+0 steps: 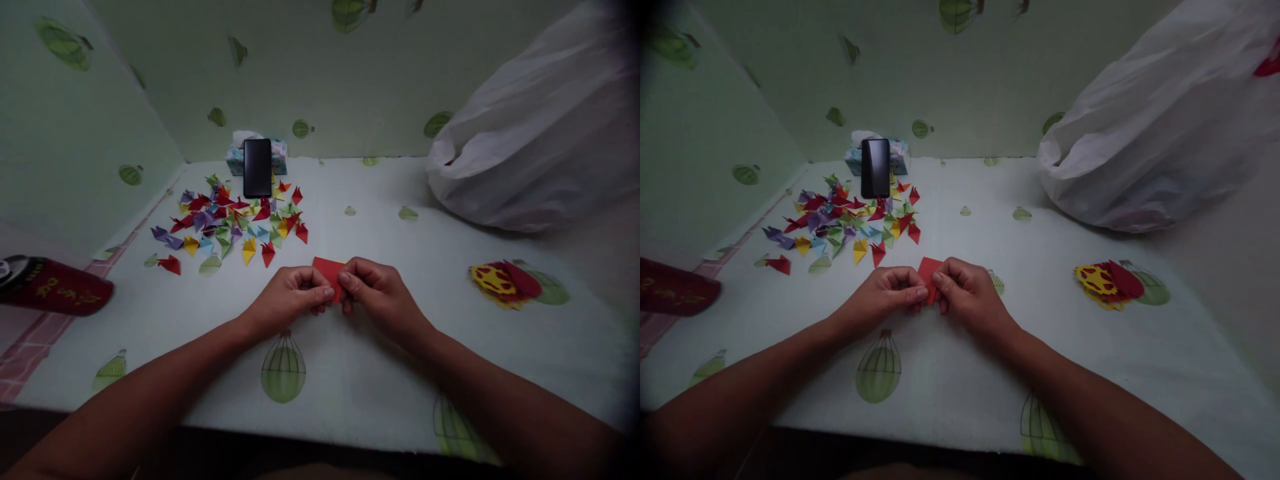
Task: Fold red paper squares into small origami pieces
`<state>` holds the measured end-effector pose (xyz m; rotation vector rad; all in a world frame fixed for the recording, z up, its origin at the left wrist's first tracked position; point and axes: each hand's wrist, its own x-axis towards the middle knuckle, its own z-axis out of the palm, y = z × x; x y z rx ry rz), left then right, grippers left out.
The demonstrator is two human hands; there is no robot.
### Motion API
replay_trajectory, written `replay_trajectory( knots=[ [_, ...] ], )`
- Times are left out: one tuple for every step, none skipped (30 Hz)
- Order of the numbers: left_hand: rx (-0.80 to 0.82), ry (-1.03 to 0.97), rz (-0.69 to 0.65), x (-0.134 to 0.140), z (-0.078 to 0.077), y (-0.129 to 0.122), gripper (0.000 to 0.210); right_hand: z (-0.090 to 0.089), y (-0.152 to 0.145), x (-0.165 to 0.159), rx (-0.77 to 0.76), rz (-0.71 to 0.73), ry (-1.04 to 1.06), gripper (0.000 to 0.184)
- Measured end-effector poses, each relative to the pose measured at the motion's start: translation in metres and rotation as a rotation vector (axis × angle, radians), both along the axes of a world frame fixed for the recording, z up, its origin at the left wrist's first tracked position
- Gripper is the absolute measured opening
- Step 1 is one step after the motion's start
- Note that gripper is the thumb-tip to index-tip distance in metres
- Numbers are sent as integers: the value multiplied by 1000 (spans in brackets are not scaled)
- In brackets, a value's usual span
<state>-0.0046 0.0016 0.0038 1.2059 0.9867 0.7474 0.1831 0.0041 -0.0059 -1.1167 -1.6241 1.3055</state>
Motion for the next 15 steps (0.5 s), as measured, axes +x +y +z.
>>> replay_trajectory(
  knots=[
    [16, 8, 12, 0, 0, 0, 19, 0, 1, 0, -6, 11, 11, 33],
    [34, 22, 23, 0, 0, 0, 19, -1, 2, 0, -15, 24, 28, 33],
    [51, 41, 29, 0, 0, 0, 19, -1, 3, 0, -19, 39, 39, 32],
    [65, 60, 32, 0, -1, 0, 20, -1, 3, 0, -16, 52, 38, 31],
    [75, 77, 29, 0, 0, 0, 20, -1, 4, -1, -8, 59, 26, 29],
    [81, 91, 23, 0, 0, 0, 20, 0, 3, -1, 4, 61, 5, 28],
    [84, 101, 18, 1, 0, 0, 20, 0, 3, -1, 21, 55, -20, 28],
    [85, 109, 17, 1, 1, 0, 21, 1, 2, -1, 39, 44, -42, 28],
    [87, 116, 21, 2, 1, -1, 21, 1, 1, -1, 54, 27, -56, 28],
    [90, 126, 28, 2, 2, -1, 22, 2, 0, -1, 64, 7, -64, 28],
    [92, 137, 37, 3, 2, -1, 22, 2, 0, -1, 71, -10, -72, 28],
    [90, 149, 47, 3, 2, -1, 23, 2, -1, -1, 72, -23, -81, 28],
    [87, 158, 56, 3, 1, -1, 23, 2, -1, -1, 67, -31, -86, 28],
    [83, 159, 63, 4, 1, -1, 23, 1, 0, -1, 57, -32, -87, 28],
    [83, 153, 65, 4, 0, -1, 23, 1, 0, -1, 52, -31, -84, 28]
  ],
)
